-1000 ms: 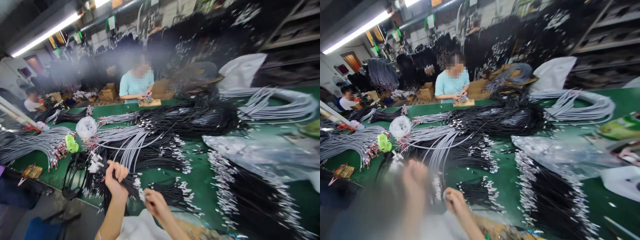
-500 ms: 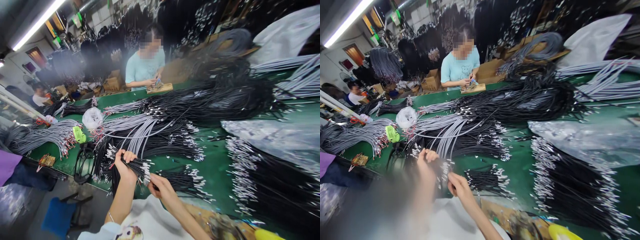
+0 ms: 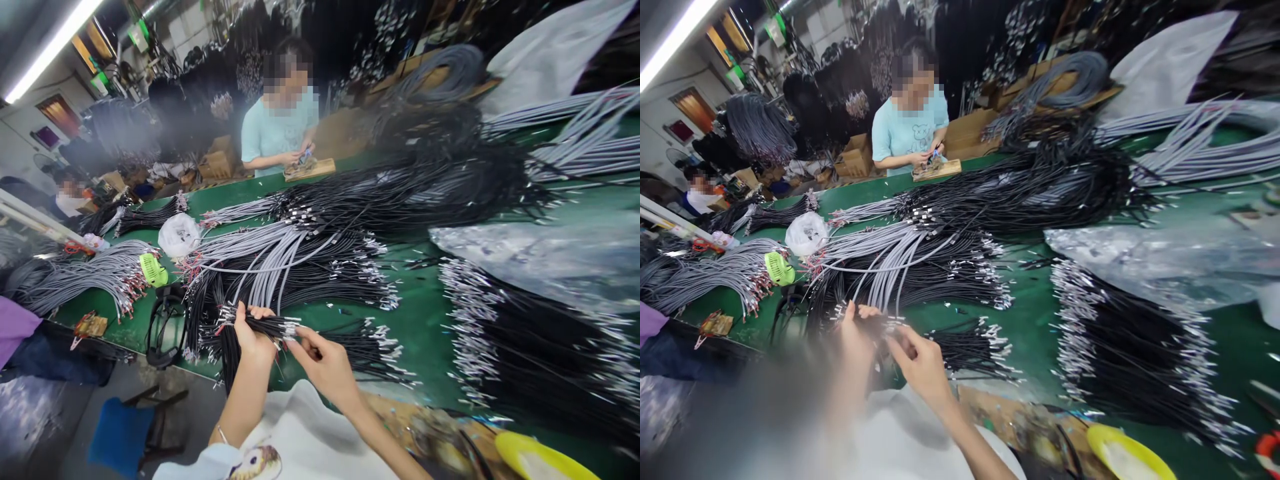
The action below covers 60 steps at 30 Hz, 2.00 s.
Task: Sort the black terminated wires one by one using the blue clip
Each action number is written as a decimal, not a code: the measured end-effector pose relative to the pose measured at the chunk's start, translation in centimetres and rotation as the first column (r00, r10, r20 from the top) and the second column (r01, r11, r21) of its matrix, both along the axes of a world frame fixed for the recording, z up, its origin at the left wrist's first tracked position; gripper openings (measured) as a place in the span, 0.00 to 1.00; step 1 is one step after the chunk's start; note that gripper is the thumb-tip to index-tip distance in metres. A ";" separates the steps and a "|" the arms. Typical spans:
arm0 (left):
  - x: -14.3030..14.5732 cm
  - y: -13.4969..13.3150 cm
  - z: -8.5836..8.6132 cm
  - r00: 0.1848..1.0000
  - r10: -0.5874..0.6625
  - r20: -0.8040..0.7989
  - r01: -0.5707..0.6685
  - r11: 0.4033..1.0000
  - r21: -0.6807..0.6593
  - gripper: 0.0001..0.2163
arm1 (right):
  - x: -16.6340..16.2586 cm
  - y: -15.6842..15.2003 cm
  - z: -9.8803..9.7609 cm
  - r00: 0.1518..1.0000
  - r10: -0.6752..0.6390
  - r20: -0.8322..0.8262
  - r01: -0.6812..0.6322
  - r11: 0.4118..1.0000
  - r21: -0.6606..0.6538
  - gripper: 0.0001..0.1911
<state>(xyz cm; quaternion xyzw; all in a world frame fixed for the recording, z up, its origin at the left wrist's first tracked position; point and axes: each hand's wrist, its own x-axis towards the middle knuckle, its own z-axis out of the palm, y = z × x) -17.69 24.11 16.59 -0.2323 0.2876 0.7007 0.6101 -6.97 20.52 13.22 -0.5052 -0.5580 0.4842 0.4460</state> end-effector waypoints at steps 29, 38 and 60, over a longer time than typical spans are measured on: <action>-0.5 -1.6 -2.0 0.992 -0.089 0.087 0.072 0.982 0.176 0.18 | -1.1 -2.1 0.5 0.931 -0.303 0.205 0.026 0.614 0.789 0.06; -0.5 -2.1 -2.6 0.988 -0.128 0.087 0.110 0.976 0.191 0.17 | -2.0 -2.9 -0.2 0.898 -0.309 0.313 -0.045 0.644 0.763 0.05; -2.4 0.4 -3.6 0.989 -0.129 -0.073 0.143 0.962 0.235 0.18 | 0.8 -4.7 0.0 0.927 -0.369 -0.071 0.374 0.923 0.089 0.12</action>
